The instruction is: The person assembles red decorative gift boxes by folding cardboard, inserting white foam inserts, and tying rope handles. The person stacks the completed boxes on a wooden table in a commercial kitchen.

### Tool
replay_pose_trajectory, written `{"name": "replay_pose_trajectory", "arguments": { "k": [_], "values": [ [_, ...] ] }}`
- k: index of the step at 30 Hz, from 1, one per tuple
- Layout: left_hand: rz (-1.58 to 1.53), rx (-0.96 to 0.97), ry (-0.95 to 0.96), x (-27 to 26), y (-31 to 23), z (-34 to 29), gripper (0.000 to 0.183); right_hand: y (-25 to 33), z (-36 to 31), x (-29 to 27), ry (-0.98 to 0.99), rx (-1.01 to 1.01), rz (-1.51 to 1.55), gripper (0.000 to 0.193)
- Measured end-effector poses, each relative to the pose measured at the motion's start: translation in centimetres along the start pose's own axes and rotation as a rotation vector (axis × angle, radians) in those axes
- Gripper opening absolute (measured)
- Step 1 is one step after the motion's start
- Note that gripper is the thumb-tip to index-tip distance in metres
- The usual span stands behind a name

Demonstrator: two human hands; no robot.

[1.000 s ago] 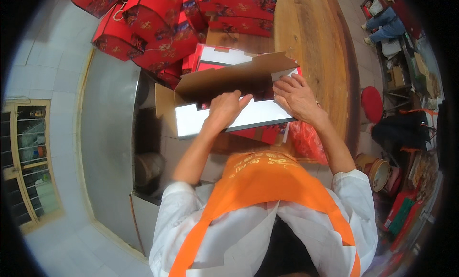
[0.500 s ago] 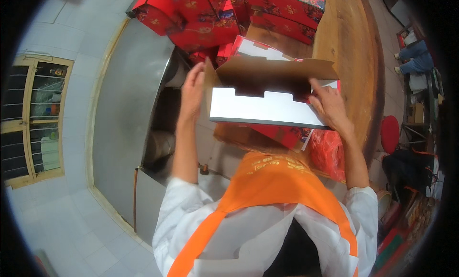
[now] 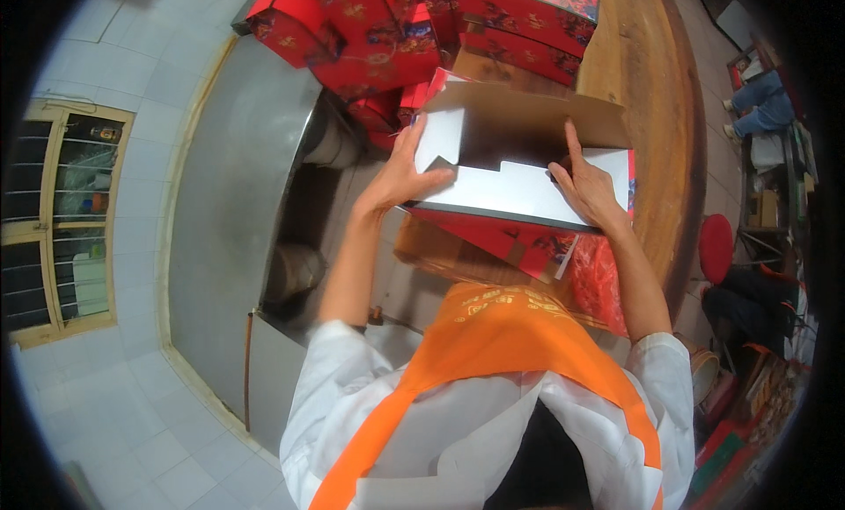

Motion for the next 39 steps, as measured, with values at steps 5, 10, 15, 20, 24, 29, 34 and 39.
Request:
{"name": "replay_pose_trajectory", "arguments": {
  "k": [5,10,15,20,24,29,34,39],
  "values": [
    [-0.011,0.032,-0.038,0.1,0.4,1.0,0.049,0.0,-0.1,0.3,-0.003,0.013,-0.044,0.069],
    [0.386,0.059,-0.347,1.2,-0.6,1.9,0.065,0.3,-0.4,0.2,-0.057,-0.054,-0.013,0.065],
    [0.529,-0.128,-0.275,1.9,-2.3,1.4,0.101,-0.2,-1.0,0.2,-0.181,-0.186,0.111,0.054],
    [0.218,0.174,-0.336,0.9,-1.0,1.5,0.068,-1.1,-2.1,-2.0,-1.011,-0.372,0.129,0.033],
    [-0.311,0.277,-0.283,0.2,0.1,1.4,0.032,-2.9,-2.7,-1.9,-0.858,-0.153,0.622,0.029],
    [-0.335,0.321,-0.159,0.2,0.3,1.7,0.017,-4.5,-3.5,-2.5,-0.261,-0.271,0.905,0.025],
    [0.300,0.281,0.026,0.0,-0.1,1.4,0.044,-3.4,-4.8,-4.2,0.013,-0.245,0.278,0.050],
    [0.670,0.176,0.036,0.9,-0.7,1.9,0.059,-0.7,-4.5,-3.6,-0.013,-0.049,-0.168,0.070]
  ]
}}
Point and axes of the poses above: each hand's wrist, its own z-axis towards the middle knuckle, its own x-axis out of the palm, y = z × x, the point moved 2 cm from there along z, towards the middle knuckle, and after that the axes turned 15 degrees about y, right-handed, at the moved point
